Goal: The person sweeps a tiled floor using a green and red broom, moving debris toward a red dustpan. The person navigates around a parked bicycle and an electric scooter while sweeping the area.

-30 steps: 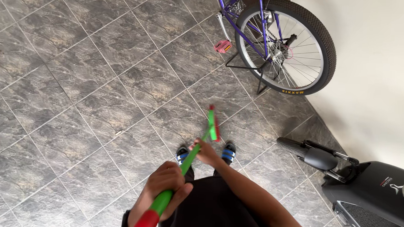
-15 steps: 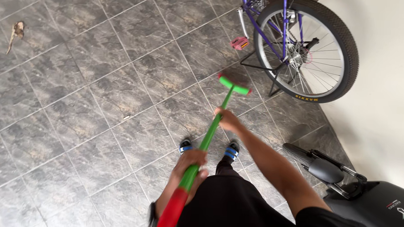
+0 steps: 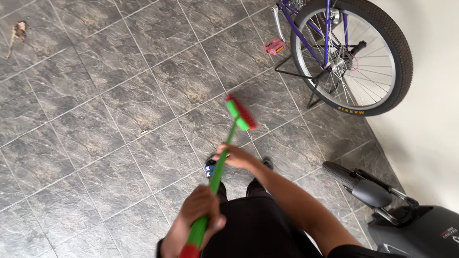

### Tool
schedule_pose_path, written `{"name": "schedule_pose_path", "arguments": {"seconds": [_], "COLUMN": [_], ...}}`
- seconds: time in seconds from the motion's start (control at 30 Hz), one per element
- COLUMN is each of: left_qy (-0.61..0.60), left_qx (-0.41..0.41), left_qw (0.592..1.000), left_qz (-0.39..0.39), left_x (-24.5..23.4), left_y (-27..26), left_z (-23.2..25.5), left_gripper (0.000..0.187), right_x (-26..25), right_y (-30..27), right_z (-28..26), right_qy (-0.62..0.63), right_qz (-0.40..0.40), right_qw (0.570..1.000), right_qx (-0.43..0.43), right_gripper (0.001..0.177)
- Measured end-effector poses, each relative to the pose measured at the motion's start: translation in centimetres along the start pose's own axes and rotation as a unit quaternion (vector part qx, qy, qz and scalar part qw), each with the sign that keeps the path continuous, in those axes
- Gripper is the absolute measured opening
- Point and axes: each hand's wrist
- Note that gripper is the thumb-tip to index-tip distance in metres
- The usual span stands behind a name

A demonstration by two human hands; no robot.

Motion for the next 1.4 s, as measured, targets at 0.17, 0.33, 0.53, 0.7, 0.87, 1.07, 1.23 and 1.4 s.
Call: {"name": "schedule_pose_path", "arguments": {"seconds": [0.17,0.33,0.53,0.7,0.87,1.07,1.23,1.4], "left_qy": [0.001,-0.016,-0.138,-0.220,-0.121,-0.016,-0.055,-0.103], "left_qx": [0.103,0.083,-0.032,0.077,-0.023,0.016,0.063,0.031], "left_qw": [0.994,0.995,0.989,0.971,0.992,0.999,0.996,0.994], "left_qz": [-0.041,-0.044,-0.048,0.050,0.010,0.036,0.042,0.023], "left_x": [-2.1,-1.4,1.3,7.8,8.9,6.1,3.8,5.5], "left_y": [-1.0,-0.7,2.3,6.1,4.8,3.5,2.7,3.5], "left_z": [2.9,2.9,-1.1,-5.9,-5.3,-0.6,3.3,2.2], "left_gripper": [0.043,0.046,0.033,0.019,0.024,0.036,0.031,0.020], "right_x": [3.5,2.7,-5.4,-11.0,-8.9,-1.9,1.1,1.0], "right_y": [-1.6,-4.0,-5.3,-7.1,-5.7,-3.0,-5.3,-9.8], "right_z": [-4.8,-3.3,8.7,15.8,15.8,9.7,4.4,6.6], "right_qy": [-0.040,0.008,-0.017,0.026,0.045,0.040,0.040,0.171], "right_qz": [0.005,0.009,0.141,0.211,0.208,0.121,0.162,0.211], "right_qw": [0.998,1.000,0.990,0.972,0.976,0.992,0.986,0.962], "right_qx": [-0.045,-0.027,0.000,0.095,0.043,0.010,0.012,0.015], "right_gripper": [0.033,0.035,0.034,0.076,0.086,0.046,0.035,0.027]}}
Point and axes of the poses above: each hand's wrist, its own y-axis towards the middle knuckle, its own x-axis out of the palm, z = x × y, and after that the axes turned 13 degrees about -z, right-handed
